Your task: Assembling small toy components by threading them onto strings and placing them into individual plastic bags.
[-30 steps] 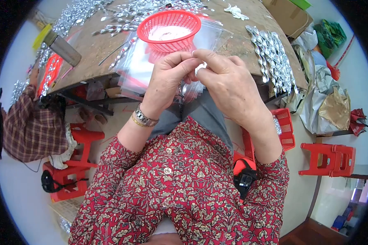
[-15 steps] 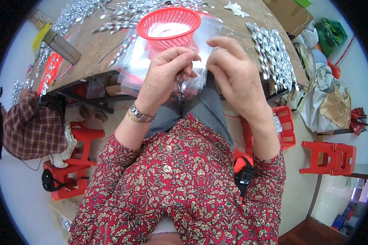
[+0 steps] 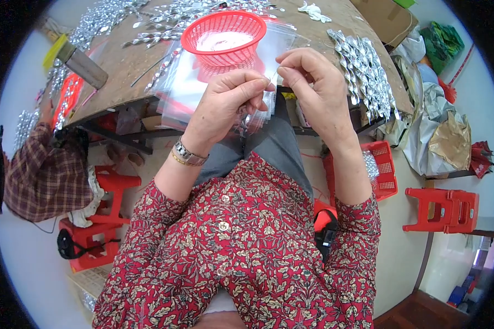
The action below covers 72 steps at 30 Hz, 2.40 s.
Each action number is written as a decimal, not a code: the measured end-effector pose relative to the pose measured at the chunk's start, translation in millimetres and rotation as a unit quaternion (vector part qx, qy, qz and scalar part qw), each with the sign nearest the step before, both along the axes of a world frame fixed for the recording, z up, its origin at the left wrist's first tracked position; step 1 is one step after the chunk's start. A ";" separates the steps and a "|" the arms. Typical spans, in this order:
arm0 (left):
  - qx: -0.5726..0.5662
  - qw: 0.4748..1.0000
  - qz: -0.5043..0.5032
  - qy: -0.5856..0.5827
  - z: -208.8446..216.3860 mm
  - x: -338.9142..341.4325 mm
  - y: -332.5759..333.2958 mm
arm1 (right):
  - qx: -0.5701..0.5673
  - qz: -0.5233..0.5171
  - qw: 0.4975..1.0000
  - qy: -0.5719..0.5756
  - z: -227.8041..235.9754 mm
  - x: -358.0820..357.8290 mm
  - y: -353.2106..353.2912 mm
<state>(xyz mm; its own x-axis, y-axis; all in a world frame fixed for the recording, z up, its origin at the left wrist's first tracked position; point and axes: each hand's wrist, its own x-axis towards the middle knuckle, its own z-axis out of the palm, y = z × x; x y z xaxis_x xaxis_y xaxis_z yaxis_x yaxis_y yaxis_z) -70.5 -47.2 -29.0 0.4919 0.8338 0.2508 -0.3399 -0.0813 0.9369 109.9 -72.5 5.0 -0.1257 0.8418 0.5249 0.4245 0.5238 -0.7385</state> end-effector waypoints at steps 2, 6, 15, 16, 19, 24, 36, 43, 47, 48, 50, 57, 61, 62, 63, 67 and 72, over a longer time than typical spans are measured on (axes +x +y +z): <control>-0.005 1.000 -0.018 0.001 1.4 0.4 -0.9 | -0.014 0.006 1.000 0.010 0.4 -1.2 0.3; -0.010 0.999 -0.033 0.001 2.7 1.1 -1.1 | -0.021 0.027 0.999 0.013 -2.1 -0.6 3.4; -0.040 0.997 -0.056 -0.019 -0.8 1.3 -1.7 | -0.016 0.042 0.998 0.054 -3.3 -8.8 6.3; -0.037 0.998 -0.047 -0.016 -1.5 1.6 -1.8 | -0.016 0.042 0.998 0.054 -4.3 -8.6 6.4; -0.022 1.000 -0.016 -0.002 -0.9 1.8 -3.5 | -0.030 0.043 0.996 0.070 -6.7 -9.3 6.3; -0.011 1.000 0.023 -0.004 -5.0 0.3 -1.7 | -0.003 -0.030 0.995 0.091 -0.8 -10.5 -5.0; -0.011 0.998 0.024 -0.051 -8.5 2.1 -5.2 | 0.125 -0.077 0.988 -0.048 -2.8 -29.2 -22.9; 0.010 0.998 0.029 -0.048 -10.7 1.3 -6.9 | 0.148 -0.100 0.982 -0.059 -5.2 -33.0 -24.1; 0.018 0.998 0.047 -0.048 -8.9 3.9 -9.2 | 0.151 -0.113 0.980 -0.063 -6.4 -34.3 -24.1; 0.018 0.998 0.047 -0.048 -9.2 3.9 -9.1 | 0.152 -0.115 0.979 -0.066 -6.7 -34.5 -24.0; 0.019 0.997 0.046 -0.051 -10.3 3.8 -8.8 | 0.154 -0.117 0.979 -0.068 -7.0 -34.8 -24.1; 0.019 0.998 0.044 -0.030 -12.5 4.0 -9.5 | 0.168 -0.124 0.974 -0.083 -8.6 -34.6 -25.2; 0.030 0.998 0.045 -0.029 -13.4 5.3 -10.7 | 0.169 -0.127 0.974 -0.085 -9.9 -34.7 -25.6; 0.032 0.998 0.046 -0.032 -13.7 5.4 -11.0 | 0.168 -0.127 0.974 -0.085 -10.4 -34.7 -25.4; 0.031 0.998 0.045 -0.032 -13.5 5.7 -11.6 | 0.163 -0.131 0.974 -0.083 -10.8 -34.4 -25.3; 0.051 0.996 0.066 -0.005 -14.0 8.2 -14.3 | 0.163 -0.137 0.973 -0.093 -11.2 -33.2 -24.9; 0.080 0.992 0.100 0.017 -13.5 11.5 -16.7 | 0.198 -0.158 0.954 -0.159 -14.6 -30.6 -22.6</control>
<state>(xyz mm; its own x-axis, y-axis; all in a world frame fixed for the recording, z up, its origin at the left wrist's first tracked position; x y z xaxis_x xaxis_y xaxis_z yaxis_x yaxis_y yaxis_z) -59.0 -63.9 -42.5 0.3316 0.8661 0.3740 -0.2708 -0.2924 0.9172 79.3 -95.1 -9.6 -0.1050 0.6070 0.7877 0.7775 0.5439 -0.3156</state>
